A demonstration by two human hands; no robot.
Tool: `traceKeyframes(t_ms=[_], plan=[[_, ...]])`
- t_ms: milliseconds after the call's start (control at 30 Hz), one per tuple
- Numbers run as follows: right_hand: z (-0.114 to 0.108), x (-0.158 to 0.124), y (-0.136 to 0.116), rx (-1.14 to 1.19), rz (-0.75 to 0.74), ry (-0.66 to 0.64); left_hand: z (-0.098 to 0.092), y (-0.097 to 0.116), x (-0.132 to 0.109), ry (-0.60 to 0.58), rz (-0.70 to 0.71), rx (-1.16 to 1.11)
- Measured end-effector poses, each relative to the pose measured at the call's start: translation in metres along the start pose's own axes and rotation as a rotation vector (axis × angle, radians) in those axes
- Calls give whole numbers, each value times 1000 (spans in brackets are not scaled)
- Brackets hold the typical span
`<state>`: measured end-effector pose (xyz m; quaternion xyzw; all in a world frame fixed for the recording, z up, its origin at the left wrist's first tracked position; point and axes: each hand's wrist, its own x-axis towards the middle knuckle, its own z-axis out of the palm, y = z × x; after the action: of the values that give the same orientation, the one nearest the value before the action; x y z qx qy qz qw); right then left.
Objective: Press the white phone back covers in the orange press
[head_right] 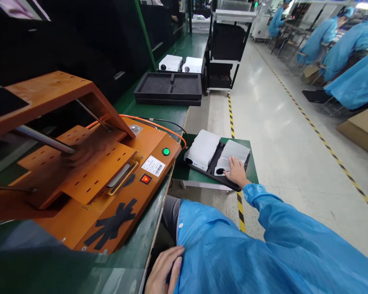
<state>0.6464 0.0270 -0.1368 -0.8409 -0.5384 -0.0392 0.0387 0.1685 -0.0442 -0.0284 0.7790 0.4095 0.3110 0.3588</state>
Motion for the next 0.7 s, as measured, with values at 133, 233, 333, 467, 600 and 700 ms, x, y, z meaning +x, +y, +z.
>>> traceKeyframes(t_ms=[133,233,333,467,600,700], plan=[[-16,0,-9,87,-44,62,-6,20,6,-37,-57,13],[-30,6,-33,256,-209,174,-12,43,8,-68,-114,12],[-38,9,-82,487,-567,186,-22,48,5,24,-144,36],[-60,-30,-173,716,-1044,97,-43,27,-17,365,-312,394],[-98,-75,-264,893,-1466,9,-53,10,-50,376,-546,799],[-122,-92,-317,930,-1663,-48,-49,17,-75,321,-572,846]])
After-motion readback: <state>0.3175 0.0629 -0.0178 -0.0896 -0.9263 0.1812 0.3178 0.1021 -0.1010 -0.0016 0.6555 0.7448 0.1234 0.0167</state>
